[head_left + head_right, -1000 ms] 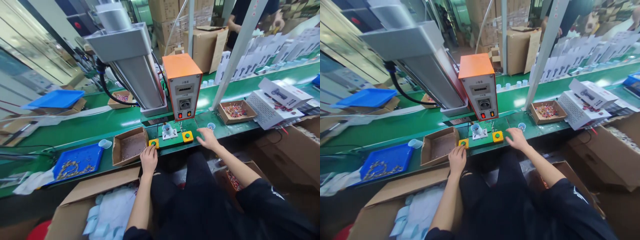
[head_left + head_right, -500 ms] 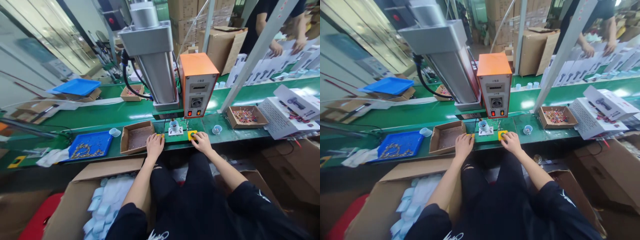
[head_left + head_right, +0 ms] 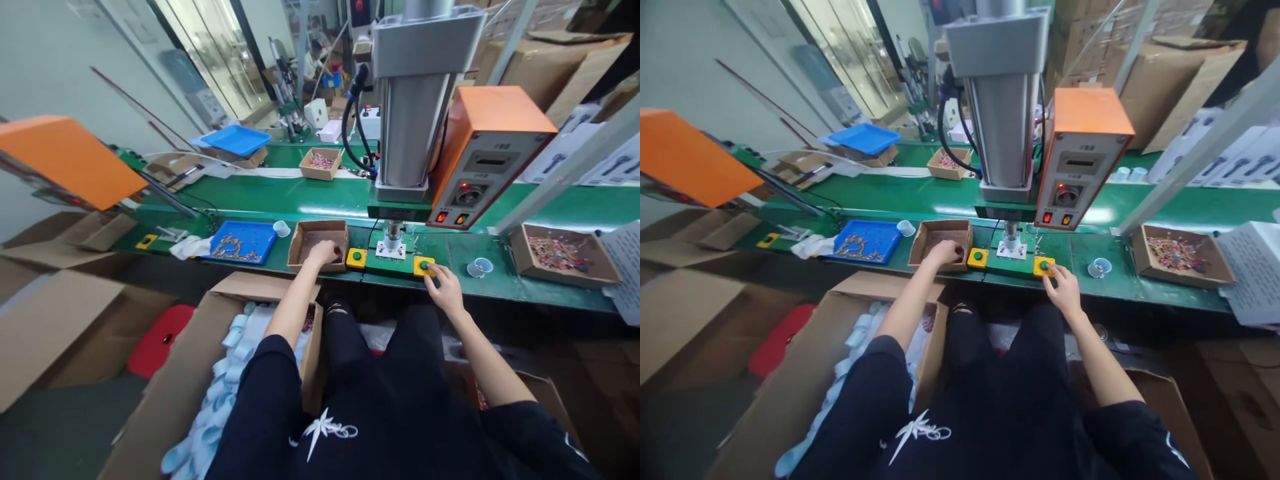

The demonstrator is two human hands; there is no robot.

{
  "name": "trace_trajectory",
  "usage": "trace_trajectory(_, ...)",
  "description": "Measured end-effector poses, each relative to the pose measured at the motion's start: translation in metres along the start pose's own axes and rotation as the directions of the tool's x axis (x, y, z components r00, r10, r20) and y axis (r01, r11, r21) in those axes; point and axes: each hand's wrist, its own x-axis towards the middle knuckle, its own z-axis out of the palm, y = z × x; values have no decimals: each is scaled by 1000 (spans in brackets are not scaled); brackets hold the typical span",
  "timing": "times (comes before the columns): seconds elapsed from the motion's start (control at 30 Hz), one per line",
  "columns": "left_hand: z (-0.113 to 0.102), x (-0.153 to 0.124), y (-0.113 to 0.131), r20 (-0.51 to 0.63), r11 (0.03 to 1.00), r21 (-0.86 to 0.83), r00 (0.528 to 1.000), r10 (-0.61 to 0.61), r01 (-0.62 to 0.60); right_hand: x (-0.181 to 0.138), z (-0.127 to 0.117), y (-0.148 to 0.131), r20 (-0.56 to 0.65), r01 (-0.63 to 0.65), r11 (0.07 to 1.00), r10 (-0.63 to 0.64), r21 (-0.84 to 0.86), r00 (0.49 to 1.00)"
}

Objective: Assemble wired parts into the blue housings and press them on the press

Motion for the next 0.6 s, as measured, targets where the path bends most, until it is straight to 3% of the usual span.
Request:
trace_trajectory(0.17, 15, 4, 12, 92, 993, 100, 995, 48, -57, 10, -10, -8, 49, -45, 999, 46, -26, 998)
trace_trajectory(0.37, 15, 5, 8, 117, 990, 87, 988, 97, -108, 42, -4, -19, 60, -65, 997, 68, -47, 996)
trace_trajectory(0.5, 13, 5, 10, 119, 992, 75, 989, 91, -101, 78, 20, -46, 68, -97, 986, 88, 134, 994)
trace_trajectory(0.6, 12, 5, 12, 125, 994, 69, 989, 78, -87, 106, 35, -70, 177, -171, 934, 119, 315, 977)
